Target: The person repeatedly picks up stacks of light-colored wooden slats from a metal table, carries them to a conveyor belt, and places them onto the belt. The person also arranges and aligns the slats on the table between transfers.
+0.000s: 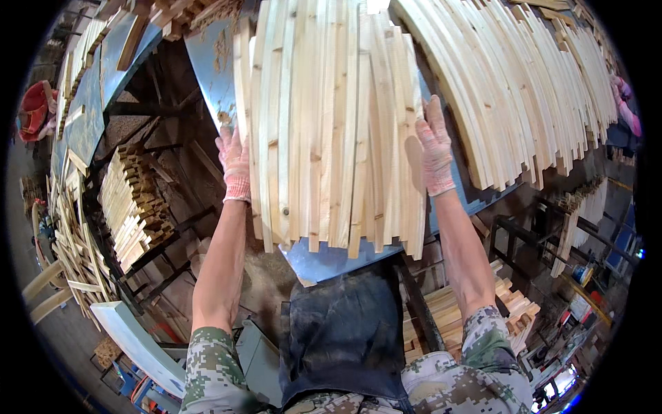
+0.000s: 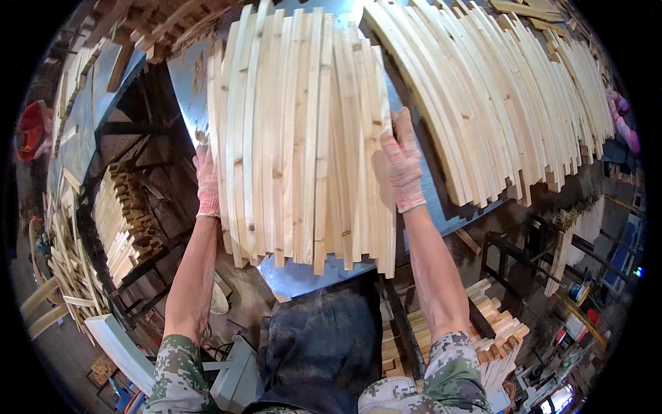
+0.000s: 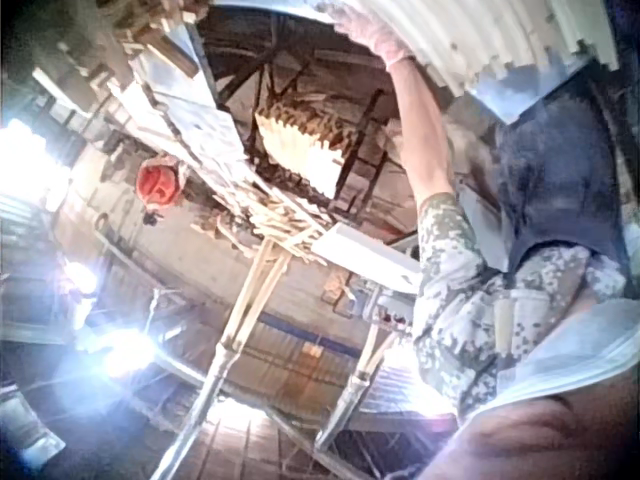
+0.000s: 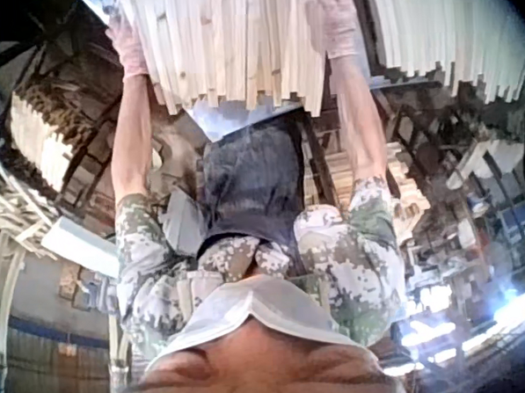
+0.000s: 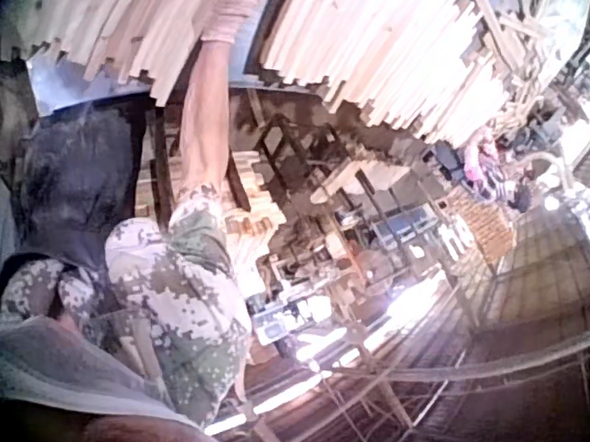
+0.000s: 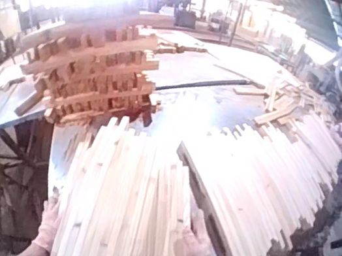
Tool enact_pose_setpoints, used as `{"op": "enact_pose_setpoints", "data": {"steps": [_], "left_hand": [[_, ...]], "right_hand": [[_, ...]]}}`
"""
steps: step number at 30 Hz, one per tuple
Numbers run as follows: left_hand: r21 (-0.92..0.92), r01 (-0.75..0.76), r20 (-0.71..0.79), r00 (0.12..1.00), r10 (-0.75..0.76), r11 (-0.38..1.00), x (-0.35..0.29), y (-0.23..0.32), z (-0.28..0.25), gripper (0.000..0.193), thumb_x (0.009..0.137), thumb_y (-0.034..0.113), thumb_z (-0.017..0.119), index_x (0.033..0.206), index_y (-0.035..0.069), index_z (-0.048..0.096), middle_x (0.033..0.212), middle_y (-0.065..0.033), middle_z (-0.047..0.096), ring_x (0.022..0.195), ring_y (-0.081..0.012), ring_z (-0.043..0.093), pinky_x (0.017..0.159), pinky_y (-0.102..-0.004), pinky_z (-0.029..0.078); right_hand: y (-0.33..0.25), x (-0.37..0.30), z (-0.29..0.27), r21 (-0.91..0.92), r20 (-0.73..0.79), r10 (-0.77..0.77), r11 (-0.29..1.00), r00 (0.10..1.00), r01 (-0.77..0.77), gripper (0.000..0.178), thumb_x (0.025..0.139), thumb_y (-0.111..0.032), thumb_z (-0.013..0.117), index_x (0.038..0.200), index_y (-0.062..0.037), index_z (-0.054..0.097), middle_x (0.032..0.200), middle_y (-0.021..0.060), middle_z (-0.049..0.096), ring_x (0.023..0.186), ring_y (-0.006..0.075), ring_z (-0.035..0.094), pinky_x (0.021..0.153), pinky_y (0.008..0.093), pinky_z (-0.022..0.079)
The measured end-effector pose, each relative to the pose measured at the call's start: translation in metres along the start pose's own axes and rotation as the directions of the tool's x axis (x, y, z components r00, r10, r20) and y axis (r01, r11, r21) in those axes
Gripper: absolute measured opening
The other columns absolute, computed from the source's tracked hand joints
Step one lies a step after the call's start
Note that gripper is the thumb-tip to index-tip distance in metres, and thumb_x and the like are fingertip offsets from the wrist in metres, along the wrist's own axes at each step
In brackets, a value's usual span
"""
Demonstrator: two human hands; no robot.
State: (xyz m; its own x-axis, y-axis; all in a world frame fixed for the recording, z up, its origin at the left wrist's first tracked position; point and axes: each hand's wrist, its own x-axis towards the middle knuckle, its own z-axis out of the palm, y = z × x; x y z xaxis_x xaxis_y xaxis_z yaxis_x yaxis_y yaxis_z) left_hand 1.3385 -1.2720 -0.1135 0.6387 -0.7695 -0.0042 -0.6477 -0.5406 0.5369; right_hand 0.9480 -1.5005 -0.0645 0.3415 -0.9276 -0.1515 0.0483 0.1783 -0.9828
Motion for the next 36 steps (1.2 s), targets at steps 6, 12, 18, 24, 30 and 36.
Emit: {"op": "enact_pose_setpoints", "data": {"steps": [6, 12, 18, 24, 30, 36], "left_hand": [[-0.290, 0.081, 0.145, 0.989, -0.040, 0.954, -0.044, -0.030, -0.015, 0.067, 0.111, 0.048, 0.055, 0.171, 0.020, 0.040, 0.177, -0.0264, 0.025, 0.160, -0.0486, 0.026, 0.132, -0.0543, 0.023], [-0.686, 0.625, 0.593, 0.777, -0.212, 0.372, -0.161, 0.009, -0.075, 0.085, 0.112, 0.035, 0.064, 0.178, 0.013, 0.015, 0.163, -0.0206, 0.052, 0.144, -0.0271, 0.052, 0.121, -0.0407, 0.044], [-0.597, 0.783, 0.761, 0.622, -0.185, 0.174, -0.254, -0.039, -0.085, 0.059, 0.103, 0.033, 0.078, 0.148, 0.001, 0.057, 0.136, -0.0119, 0.071, 0.120, -0.0210, 0.068, 0.110, -0.0386, 0.053], [-0.566, 0.823, 0.802, 0.562, -0.202, 0.042, -0.283, -0.034, -0.104, 0.062, 0.094, 0.028, 0.087, 0.143, -0.001, 0.062, 0.127, -0.0101, 0.075, 0.109, -0.0199, 0.072, 0.102, -0.0397, 0.059], [-0.662, 0.746, 0.739, 0.635, -0.223, -0.068, -0.331, -0.027, -0.133, 0.078, 0.089, 0.041, 0.092, 0.146, -0.004, 0.061, 0.130, -0.0130, 0.072, 0.115, -0.0235, 0.070, 0.105, -0.0405, 0.056], [-0.791, 0.602, 0.604, 0.738, -0.299, -0.112, -0.379, -0.013, -0.203, 0.074, 0.093, 0.039, 0.089, 0.148, -0.001, 0.061, 0.136, -0.0097, 0.072, 0.123, -0.0195, 0.067, 0.110, -0.0398, 0.054]], "right_hand": [[-0.002, -0.102, 0.022, 0.052, -0.117, 0.078, 0.996, 0.990, -0.073, 0.076, 0.108, -0.010, 0.059, 0.171, 0.0070, 0.023, 0.172, 0.0169, 0.040, 0.153, 0.0237, 0.045, 0.126, 0.0354, 0.035], [0.026, -0.250, 0.018, 0.050, -0.327, 0.146, 0.989, 0.934, -0.137, 0.071, 0.105, -0.003, 0.055, 0.169, 0.0082, 0.027, 0.159, 0.0145, 0.053, 0.138, 0.0218, 0.056, 0.116, 0.0334, 0.044], [0.050, -0.347, -0.008, 0.123, -0.228, 0.464, 0.886, 0.856, -0.448, 0.054, 0.101, -0.009, 0.065, 0.151, 0.0056, 0.053, 0.115, 0.0004, 0.068, 0.097, 0.0098, 0.063, 0.086, 0.0260, 0.053], [0.032, -0.355, 0.002, 0.196, -0.037, 0.612, 0.780, 0.790, -0.594, 0.045, 0.093, -0.018, 0.076, 0.134, -0.0024, 0.065, 0.103, -0.0046, 0.066, 0.088, 0.0090, 0.062, 0.078, 0.0271, 0.053], [0.028, -0.352, -0.009, 0.066, 0.032, 0.587, 0.806, 0.809, -0.588, 0.059, 0.090, -0.016, 0.081, 0.142, 0.0002, 0.060, 0.113, 0.0019, 0.068, 0.097, 0.0185, 0.068, 0.086, 0.0332, 0.056], [-0.039, -0.325, 0.039, 0.088, 0.384, 0.503, 0.815, 0.774, -0.573, 0.080, 0.086, -0.028, 0.090, 0.152, -0.0014, 0.053, 0.145, 0.0092, 0.066, 0.139, 0.0277, 0.060, 0.119, 0.0462, 0.049]]}}
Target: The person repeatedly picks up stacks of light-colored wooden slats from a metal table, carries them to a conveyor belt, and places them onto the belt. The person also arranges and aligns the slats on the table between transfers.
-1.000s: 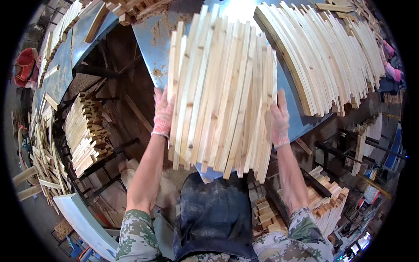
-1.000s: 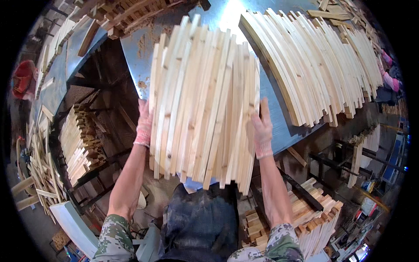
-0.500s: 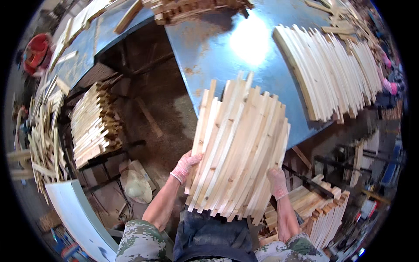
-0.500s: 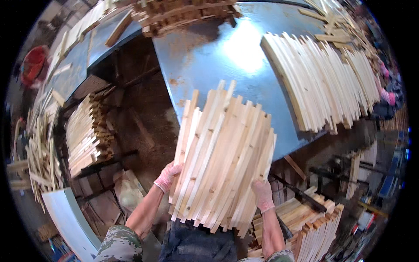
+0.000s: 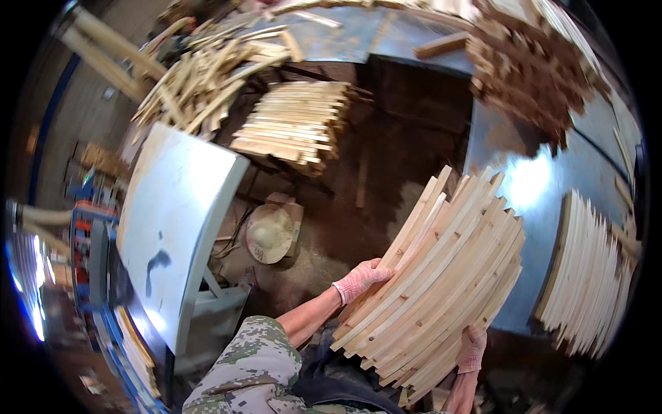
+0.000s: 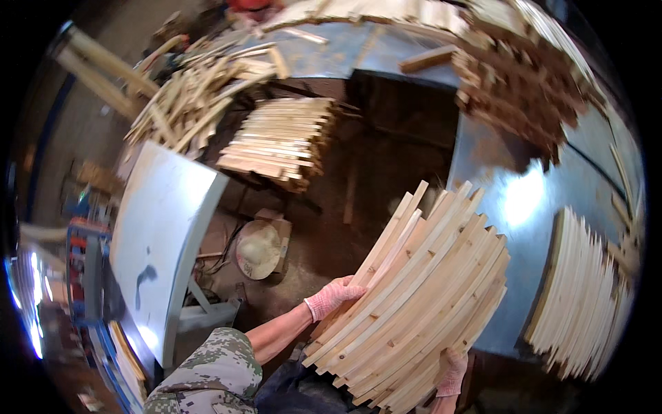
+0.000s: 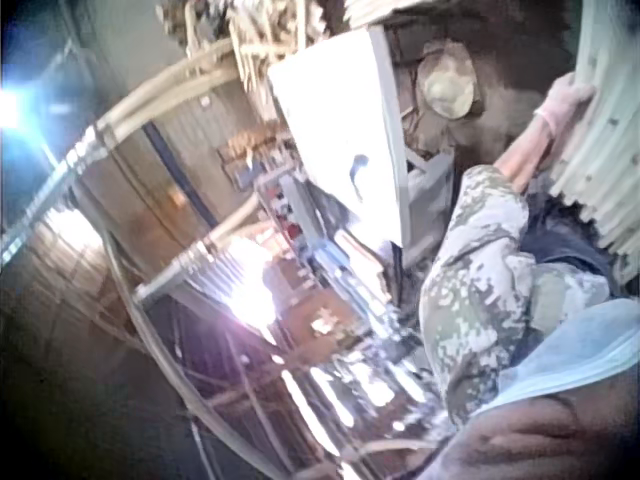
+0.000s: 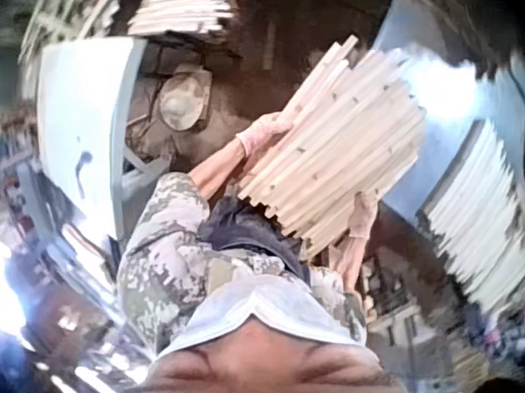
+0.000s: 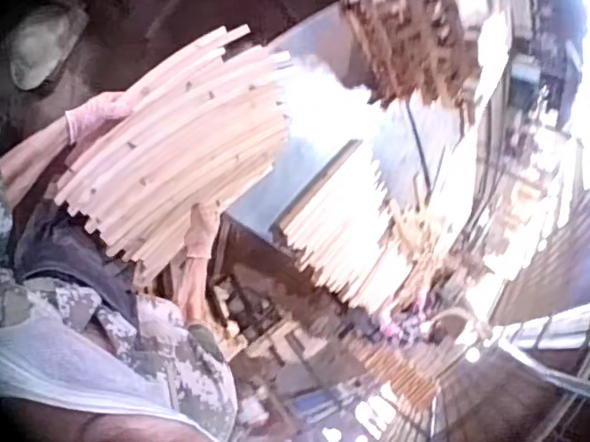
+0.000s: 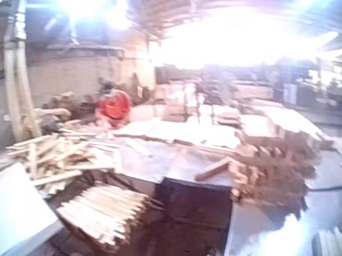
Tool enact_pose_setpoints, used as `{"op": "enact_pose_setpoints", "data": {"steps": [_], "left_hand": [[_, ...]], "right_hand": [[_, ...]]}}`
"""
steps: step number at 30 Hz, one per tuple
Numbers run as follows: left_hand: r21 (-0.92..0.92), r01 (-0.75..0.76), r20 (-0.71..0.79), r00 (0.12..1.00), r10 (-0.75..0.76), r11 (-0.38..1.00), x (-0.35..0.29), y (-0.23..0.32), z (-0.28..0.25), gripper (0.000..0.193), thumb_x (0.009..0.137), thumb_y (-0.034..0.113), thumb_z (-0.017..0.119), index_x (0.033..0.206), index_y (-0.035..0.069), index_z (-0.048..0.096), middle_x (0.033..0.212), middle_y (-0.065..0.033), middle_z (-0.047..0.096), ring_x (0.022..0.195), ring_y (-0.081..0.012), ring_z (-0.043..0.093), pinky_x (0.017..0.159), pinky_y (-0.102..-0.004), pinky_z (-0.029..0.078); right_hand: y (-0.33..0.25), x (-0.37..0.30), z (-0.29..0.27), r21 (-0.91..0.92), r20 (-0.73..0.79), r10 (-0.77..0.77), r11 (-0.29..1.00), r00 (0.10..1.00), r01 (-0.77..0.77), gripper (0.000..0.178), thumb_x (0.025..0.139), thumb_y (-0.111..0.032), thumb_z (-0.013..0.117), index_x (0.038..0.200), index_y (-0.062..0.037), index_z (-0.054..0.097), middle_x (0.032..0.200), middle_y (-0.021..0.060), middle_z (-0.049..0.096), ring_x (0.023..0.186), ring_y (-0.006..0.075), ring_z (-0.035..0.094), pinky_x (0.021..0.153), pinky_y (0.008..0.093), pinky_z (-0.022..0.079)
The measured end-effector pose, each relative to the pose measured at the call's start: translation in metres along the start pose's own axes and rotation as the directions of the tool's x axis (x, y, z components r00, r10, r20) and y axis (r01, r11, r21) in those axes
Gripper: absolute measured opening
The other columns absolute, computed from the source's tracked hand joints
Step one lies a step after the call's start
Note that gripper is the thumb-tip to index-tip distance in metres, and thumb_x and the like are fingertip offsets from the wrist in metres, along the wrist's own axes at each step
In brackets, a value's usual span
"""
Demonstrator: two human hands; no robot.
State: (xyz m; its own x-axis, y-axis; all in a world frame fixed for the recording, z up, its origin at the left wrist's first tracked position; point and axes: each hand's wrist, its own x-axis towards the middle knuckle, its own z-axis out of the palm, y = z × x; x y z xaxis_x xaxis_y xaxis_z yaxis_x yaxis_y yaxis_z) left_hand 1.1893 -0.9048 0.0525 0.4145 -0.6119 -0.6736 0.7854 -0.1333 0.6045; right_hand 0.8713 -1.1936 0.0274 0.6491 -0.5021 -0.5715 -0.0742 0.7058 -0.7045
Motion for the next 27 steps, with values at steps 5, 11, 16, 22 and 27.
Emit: {"op": "enact_pose_setpoints", "data": {"steps": [5, 11, 16, 22, 27], "left_hand": [[-0.163, -0.259, -0.130, 0.962, 0.240, 0.952, -0.111, 0.027, 0.010, 0.058, 0.098, 0.028, 0.084, 0.143, -0.001, 0.063, 0.134, -0.0107, 0.073, 0.119, -0.0203, 0.070, 0.109, -0.0388, 0.055], [-0.370, -0.481, -0.303, 0.871, 0.386, 0.795, -0.270, 0.044, -0.021, 0.061, 0.100, 0.032, 0.081, 0.148, 0.001, 0.059, 0.140, -0.0102, 0.071, 0.127, -0.0239, 0.068, 0.112, -0.0424, 0.053], [-0.353, -0.670, -0.458, 0.732, 0.503, 0.653, -0.377, 0.004, -0.126, 0.061, 0.103, 0.037, 0.077, 0.149, 0.002, 0.060, 0.145, -0.0106, 0.069, 0.130, -0.0238, 0.067, 0.116, -0.0425, 0.051], [-0.252, -0.749, -0.719, 0.569, 0.400, 0.613, -0.543, -0.024, -0.214, 0.061, 0.105, 0.043, 0.073, 0.145, -0.002, 0.062, 0.138, -0.0142, 0.073, 0.123, -0.0229, 0.070, 0.109, -0.0390, 0.055], [-0.064, -0.613, -0.942, 0.297, 0.154, 0.788, -0.626, -0.067, -0.309, 0.071, 0.106, 0.044, 0.071, 0.153, -0.006, 0.051, 0.145, -0.0196, 0.067, 0.126, -0.0282, 0.068, 0.110, -0.0420, 0.054]], "right_hand": [[-0.059, 0.031, 0.029, -0.191, 0.231, 0.058, 0.981, 0.971, -0.013, 0.073, 0.087, -0.024, 0.085, 0.147, 0.0031, 0.054, 0.125, 0.0111, 0.067, 0.109, 0.0251, 0.065, 0.095, 0.0438, 0.056], [-0.109, 0.030, 0.212, -0.397, 0.565, 0.154, 0.912, 0.811, 0.104, 0.066, 0.086, -0.020, 0.081, 0.142, 0.0054, 0.057, 0.112, 0.0106, 0.073, 0.096, 0.0250, 0.073, 0.085, 0.0405, 0.062], [-0.040, -0.012, 0.386, -0.473, 0.683, 0.306, 0.877, 0.663, 0.081, 0.059, 0.082, -0.013, 0.077, 0.136, 0.0047, 0.062, 0.105, 0.0072, 0.072, 0.092, 0.0204, 0.072, 0.085, 0.0358, 0.061], [0.049, -0.143, 0.571, -0.649, 0.654, 0.543, 0.760, 0.526, 0.023, 0.041, 0.084, -0.012, 0.076, 0.123, 0.0007, 0.068, 0.104, 0.0061, 0.073, 0.090, 0.0221, 0.074, 0.085, 0.0372, 0.063], [0.168, -0.198, 0.689, -0.711, 0.679, 0.624, 0.690, 0.386, 0.134, 0.049, 0.087, -0.005, 0.073, 0.135, 0.0020, 0.063, 0.104, 0.0084, 0.073, 0.088, 0.0236, 0.074, 0.086, 0.0405, 0.065]]}}
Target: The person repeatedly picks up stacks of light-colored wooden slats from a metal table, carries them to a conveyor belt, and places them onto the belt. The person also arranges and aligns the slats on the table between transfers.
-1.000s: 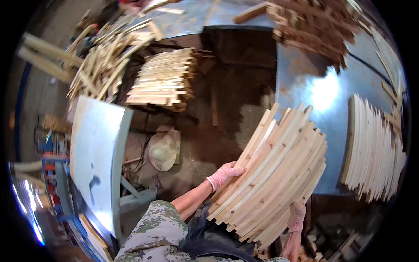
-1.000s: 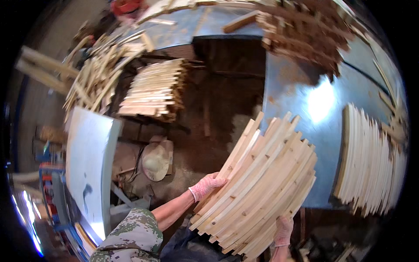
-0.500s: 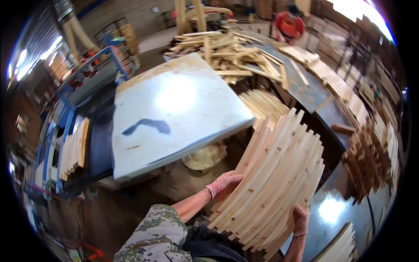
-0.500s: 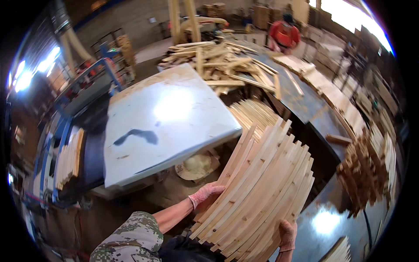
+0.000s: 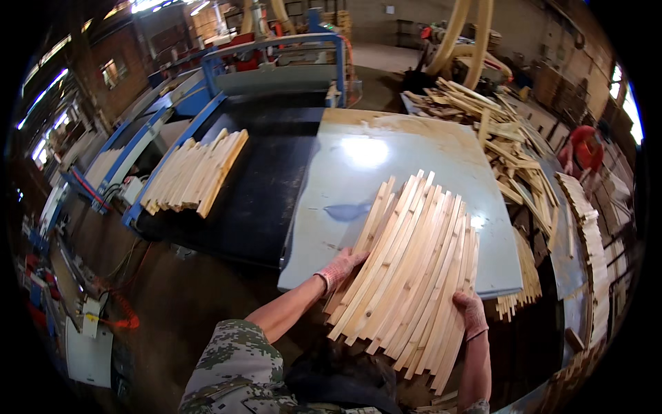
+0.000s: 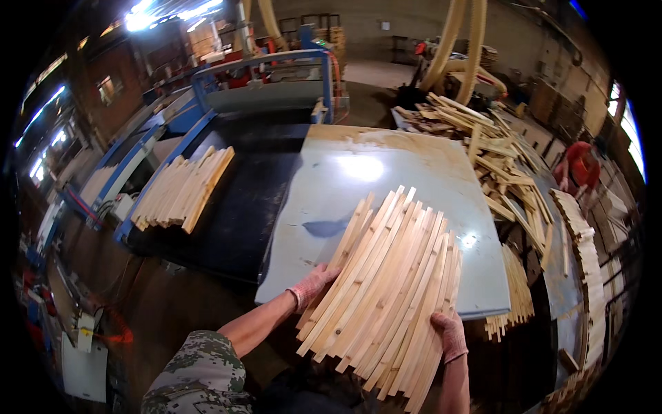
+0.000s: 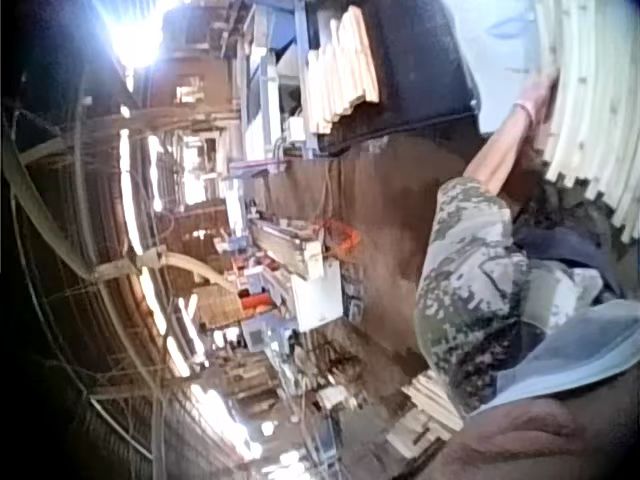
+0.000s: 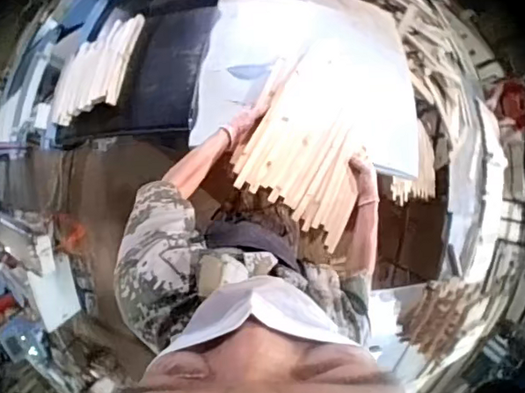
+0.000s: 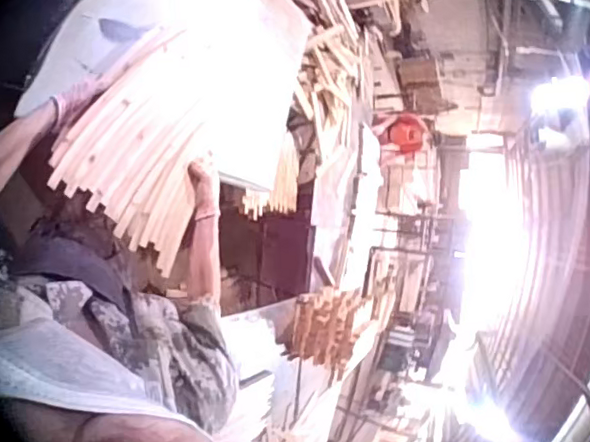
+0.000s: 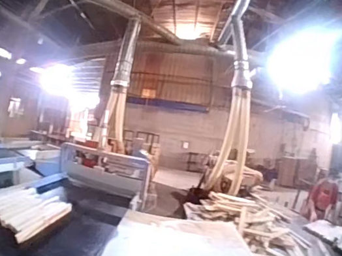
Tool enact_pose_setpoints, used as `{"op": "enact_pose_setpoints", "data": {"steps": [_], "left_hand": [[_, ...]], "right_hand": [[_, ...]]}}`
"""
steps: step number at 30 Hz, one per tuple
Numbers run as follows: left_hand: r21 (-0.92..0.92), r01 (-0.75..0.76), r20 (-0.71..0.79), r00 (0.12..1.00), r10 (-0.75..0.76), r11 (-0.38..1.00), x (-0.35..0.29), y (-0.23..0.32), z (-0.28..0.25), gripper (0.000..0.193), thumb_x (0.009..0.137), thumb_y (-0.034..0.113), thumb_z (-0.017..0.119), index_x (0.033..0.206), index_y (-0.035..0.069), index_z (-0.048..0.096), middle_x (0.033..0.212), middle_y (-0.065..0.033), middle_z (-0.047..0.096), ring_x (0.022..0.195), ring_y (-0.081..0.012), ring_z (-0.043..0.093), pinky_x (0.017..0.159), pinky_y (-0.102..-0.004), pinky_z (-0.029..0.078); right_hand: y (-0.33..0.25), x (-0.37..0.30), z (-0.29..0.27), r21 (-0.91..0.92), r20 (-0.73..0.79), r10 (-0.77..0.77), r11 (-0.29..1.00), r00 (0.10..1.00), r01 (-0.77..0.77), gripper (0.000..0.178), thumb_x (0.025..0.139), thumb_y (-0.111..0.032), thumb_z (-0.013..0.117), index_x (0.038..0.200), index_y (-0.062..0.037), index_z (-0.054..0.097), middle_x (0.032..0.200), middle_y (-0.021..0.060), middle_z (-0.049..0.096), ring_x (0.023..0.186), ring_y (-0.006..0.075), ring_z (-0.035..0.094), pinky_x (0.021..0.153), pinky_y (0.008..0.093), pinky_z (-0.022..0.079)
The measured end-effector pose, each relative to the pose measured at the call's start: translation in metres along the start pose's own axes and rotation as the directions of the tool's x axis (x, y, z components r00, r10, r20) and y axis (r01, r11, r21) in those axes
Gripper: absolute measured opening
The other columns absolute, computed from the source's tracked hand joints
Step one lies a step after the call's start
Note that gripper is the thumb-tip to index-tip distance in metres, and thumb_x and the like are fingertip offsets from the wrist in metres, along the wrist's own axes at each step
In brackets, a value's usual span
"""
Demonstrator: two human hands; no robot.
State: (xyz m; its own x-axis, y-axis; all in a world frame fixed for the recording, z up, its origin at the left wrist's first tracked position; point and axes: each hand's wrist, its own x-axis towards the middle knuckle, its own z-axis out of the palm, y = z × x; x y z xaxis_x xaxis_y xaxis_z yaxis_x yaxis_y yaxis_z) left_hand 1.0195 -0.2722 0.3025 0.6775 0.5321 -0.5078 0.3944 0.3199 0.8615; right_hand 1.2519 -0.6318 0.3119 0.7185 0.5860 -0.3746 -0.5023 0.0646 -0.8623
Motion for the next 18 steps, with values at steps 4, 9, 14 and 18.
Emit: {"op": "enact_pose_setpoints", "data": {"steps": [4, 9, 14, 18], "left_hand": [[-0.056, -0.156, -0.059, 0.987, 0.153, 0.986, 0.062, -0.004, -0.044, 0.099, 0.105, 0.055, 0.067, 0.170, -0.006, 0.023, 0.168, -0.0262, 0.045, 0.151, -0.0351, 0.048, 0.125, -0.0409, 0.040], [-0.083, -0.105, -0.032, 0.994, 0.103, 0.991, 0.077, 0.069, -0.057, 0.092, 0.110, 0.057, 0.059, 0.172, -0.001, 0.023, 0.169, -0.0238, 0.045, 0.153, -0.0345, 0.045, 0.123, -0.0431, 0.039], [0.804, 0.094, -0.216, 0.966, 0.141, 0.587, 0.142, 0.098, -0.092, 0.080, 0.110, 0.069, 0.035, 0.164, 0.009, 0.045, 0.156, -0.0296, 0.056, 0.143, -0.0479, 0.054, 0.120, -0.0536, 0.043], [0.905, 0.144, -0.277, 0.914, 0.296, 0.400, 0.153, 0.119, -0.082, 0.073, 0.109, 0.062, 0.045, 0.161, 0.011, 0.049, 0.154, -0.0259, 0.057, 0.139, -0.0454, 0.057, 0.116, -0.0532, 0.046]], "right_hand": [[0.004, 0.096, 0.032, -0.130, -0.049, 0.054, 0.990, 0.997, -0.060, 0.050, 0.091, 0.000, 0.069, 0.140, 0.0029, 0.060, 0.110, 0.0111, 0.073, 0.099, 0.0259, 0.074, 0.094, 0.0427, 0.064], [-0.037, 0.160, 0.080, -0.166, 0.029, 0.080, 0.983, 0.996, -0.074, 0.044, 0.094, -0.012, 0.075, 0.134, 0.0013, 0.063, 0.116, 0.0121, 0.074, 0.103, 0.0237, 0.074, 0.091, 0.0395, 0.063], [-0.064, 0.232, 0.120, -0.458, 0.009, 0.069, 0.887, 0.998, -0.057, 0.060, 0.101, -0.038, 0.072, 0.144, 0.0040, 0.065, 0.123, 0.0157, 0.075, 0.115, 0.0262, 0.073, 0.103, 0.0399, 0.058], [-0.088, 0.247, 0.147, -0.998, -0.041, -0.183, 0.054, 0.982, -0.031, 0.084, 0.102, -0.066, 0.056, 0.151, 0.0017, 0.060, 0.141, 0.0240, 0.067, 0.134, 0.0391, 0.063, 0.113, 0.0477, 0.050]]}}
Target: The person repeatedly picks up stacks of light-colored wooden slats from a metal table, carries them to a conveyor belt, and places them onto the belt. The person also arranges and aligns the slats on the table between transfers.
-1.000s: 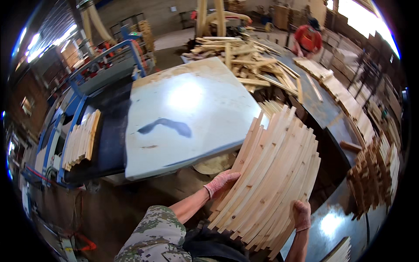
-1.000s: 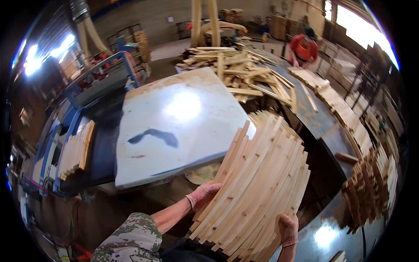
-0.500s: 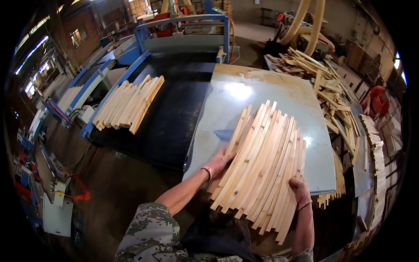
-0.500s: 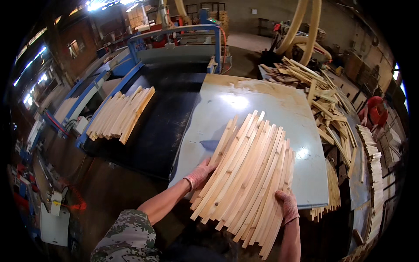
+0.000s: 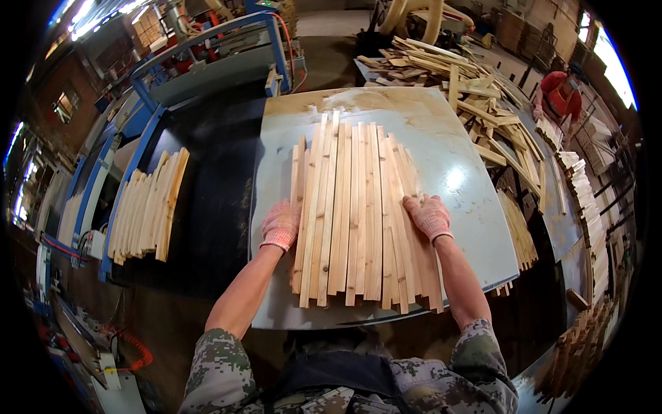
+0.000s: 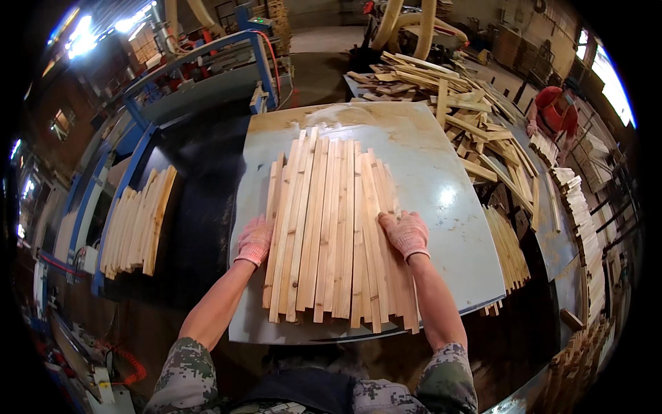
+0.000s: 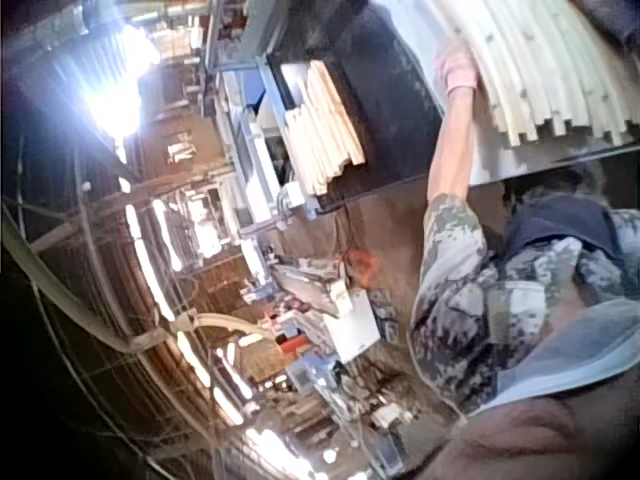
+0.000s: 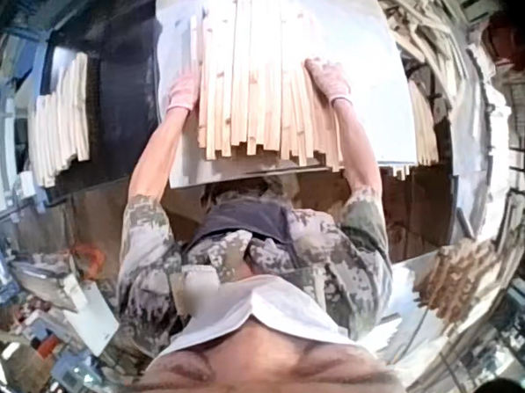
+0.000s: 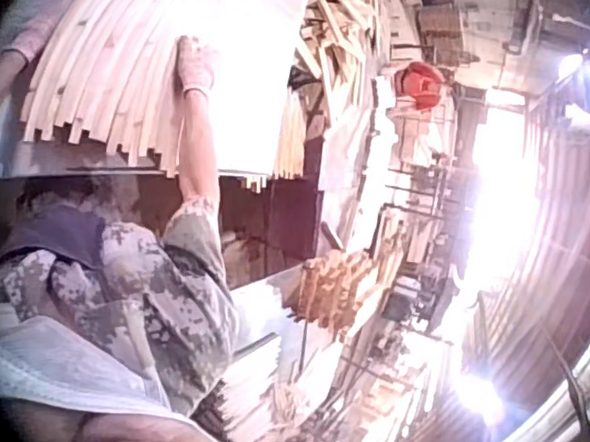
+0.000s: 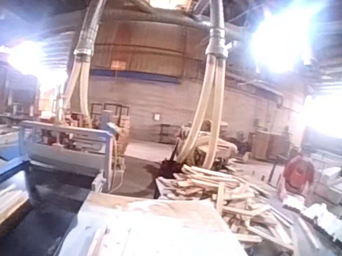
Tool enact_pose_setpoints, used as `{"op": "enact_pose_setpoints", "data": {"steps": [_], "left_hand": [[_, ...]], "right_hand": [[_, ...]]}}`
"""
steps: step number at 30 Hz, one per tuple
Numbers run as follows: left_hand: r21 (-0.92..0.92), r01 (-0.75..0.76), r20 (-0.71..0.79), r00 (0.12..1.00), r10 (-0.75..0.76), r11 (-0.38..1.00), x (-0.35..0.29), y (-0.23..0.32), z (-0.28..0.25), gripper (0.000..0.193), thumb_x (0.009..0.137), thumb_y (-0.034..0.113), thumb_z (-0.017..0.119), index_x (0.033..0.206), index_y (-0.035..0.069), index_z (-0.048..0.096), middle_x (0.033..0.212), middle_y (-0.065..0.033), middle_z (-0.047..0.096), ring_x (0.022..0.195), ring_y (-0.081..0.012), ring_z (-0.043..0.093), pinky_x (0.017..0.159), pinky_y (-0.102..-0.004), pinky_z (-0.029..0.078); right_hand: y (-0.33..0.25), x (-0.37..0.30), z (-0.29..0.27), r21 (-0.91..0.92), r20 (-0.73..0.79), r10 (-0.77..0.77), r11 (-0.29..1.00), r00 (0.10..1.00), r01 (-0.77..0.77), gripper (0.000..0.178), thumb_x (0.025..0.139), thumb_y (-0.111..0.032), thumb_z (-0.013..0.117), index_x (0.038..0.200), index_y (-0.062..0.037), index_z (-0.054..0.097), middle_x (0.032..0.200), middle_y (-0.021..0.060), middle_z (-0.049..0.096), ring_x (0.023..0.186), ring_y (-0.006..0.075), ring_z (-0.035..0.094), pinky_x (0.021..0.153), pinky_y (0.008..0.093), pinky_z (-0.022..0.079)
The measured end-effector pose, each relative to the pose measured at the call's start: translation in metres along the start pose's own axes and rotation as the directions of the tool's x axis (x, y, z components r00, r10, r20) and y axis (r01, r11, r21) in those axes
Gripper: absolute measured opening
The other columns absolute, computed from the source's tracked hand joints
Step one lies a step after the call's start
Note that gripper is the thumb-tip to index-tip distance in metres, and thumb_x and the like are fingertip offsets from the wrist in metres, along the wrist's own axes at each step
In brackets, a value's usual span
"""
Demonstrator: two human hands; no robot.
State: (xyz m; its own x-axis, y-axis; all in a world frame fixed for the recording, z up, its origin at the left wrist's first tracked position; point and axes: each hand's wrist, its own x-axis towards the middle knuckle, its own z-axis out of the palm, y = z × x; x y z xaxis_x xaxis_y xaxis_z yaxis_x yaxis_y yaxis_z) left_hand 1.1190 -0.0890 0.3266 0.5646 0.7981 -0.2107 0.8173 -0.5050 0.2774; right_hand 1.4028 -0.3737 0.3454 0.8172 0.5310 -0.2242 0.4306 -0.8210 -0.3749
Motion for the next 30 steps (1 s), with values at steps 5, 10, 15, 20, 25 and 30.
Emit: {"op": "enact_pose_setpoints", "data": {"steps": [5, 10, 15, 20, 25, 30], "left_hand": [[-0.024, -0.268, -0.499, 0.838, 0.221, 0.963, 0.005, -0.024, 0.024, 0.065, 0.105, 0.051, 0.059, 0.152, 0.006, 0.058, 0.149, -0.0265, 0.061, 0.135, -0.0443, 0.059, 0.114, -0.0516, 0.048], [-0.326, -0.227, 0.001, 0.971, 0.240, 0.918, -0.013, 0.001, -0.023, 0.076, 0.104, 0.065, 0.056, 0.146, 0.002, 0.062, 0.133, -0.0297, 0.071, 0.127, -0.0458, 0.066, 0.110, -0.0494, 0.051], [-0.199, -0.151, 0.175, 0.967, 0.187, 0.968, -0.024, 0.043, -0.052, 0.097, 0.095, 0.080, 0.058, 0.143, -0.004, 0.059, 0.134, -0.0321, 0.070, 0.130, -0.0446, 0.066, 0.111, -0.0473, 0.051], [-0.343, -0.183, 0.150, 0.958, 0.246, 0.922, -0.018, 0.008, -0.053, 0.108, 0.093, 0.078, 0.064, 0.160, -0.003, 0.045, 0.140, -0.0292, 0.069, 0.134, -0.0419, 0.064, 0.113, -0.0456, 0.050], [-0.407, -0.194, 0.151, 0.949, 0.276, 0.893, -0.023, -0.067, -0.123, 0.110, 0.093, 0.077, 0.067, 0.163, -0.005, 0.041, 0.135, -0.0261, 0.073, 0.129, -0.0405, 0.068, 0.110, -0.0444, 0.052], [-0.375, -0.194, -0.032, 0.980, 0.196, 0.906, -0.006, -0.207, -0.128, 0.116, 0.092, 0.082, 0.062, 0.163, -0.007, 0.040, 0.130, -0.0286, 0.074, 0.124, -0.0396, 0.071, 0.105, -0.0433, 0.055]], "right_hand": [[-0.002, -0.008, 0.000, -0.014, -0.126, -0.016, 1.000, 0.992, 0.015, 0.085, 0.103, -0.068, 0.054, 0.155, -0.0012, 0.055, 0.147, 0.0254, 0.060, 0.139, 0.0414, 0.057, 0.115, 0.0506, 0.047], [-0.039, -0.015, -0.009, 0.384, 0.101, -0.127, 0.920, 0.987, 0.079, 0.079, 0.105, -0.062, 0.056, 0.150, 0.0031, 0.057, 0.134, 0.0319, 0.068, 0.132, 0.0444, 0.063, 0.110, 0.0517, 0.050], [-0.108, -0.031, -0.011, 0.158, 0.065, -0.088, 0.984, 0.994, 0.077, 0.072, 0.099, -0.063, 0.065, 0.115, 0.0057, 0.077, 0.112, 0.0352, 0.075, 0.110, 0.0494, 0.073, 0.097, 0.0539, 0.057], [-0.123, -0.039, 0.016, 0.257, -0.002, -0.060, 0.965, 0.998, 0.059, 0.067, 0.095, -0.057, 0.075, 0.106, 0.0092, 0.074, 0.101, 0.0318, 0.077, 0.098, 0.0391, 0.077, 0.087, 0.0486, 0.058], [-0.199, -0.063, 0.035, 0.320, -0.047, -0.141, 0.936, 0.989, 0.149, 0.050, 0.096, -0.043, 0.078, 0.101, 0.0061, 0.072, 0.082, 0.0157, 0.075, 0.076, 0.0212, 0.070, 0.075, 0.0404, 0.058], [-0.322, -0.086, 0.090, 0.347, 0.015, -0.317, 0.891, 0.948, 0.292, 0.068, 0.093, -0.056, 0.074, 0.108, 0.0104, 0.072, 0.097, 0.0339, 0.076, 0.100, 0.0479, 0.076, 0.090, 0.0502, 0.059]]}}
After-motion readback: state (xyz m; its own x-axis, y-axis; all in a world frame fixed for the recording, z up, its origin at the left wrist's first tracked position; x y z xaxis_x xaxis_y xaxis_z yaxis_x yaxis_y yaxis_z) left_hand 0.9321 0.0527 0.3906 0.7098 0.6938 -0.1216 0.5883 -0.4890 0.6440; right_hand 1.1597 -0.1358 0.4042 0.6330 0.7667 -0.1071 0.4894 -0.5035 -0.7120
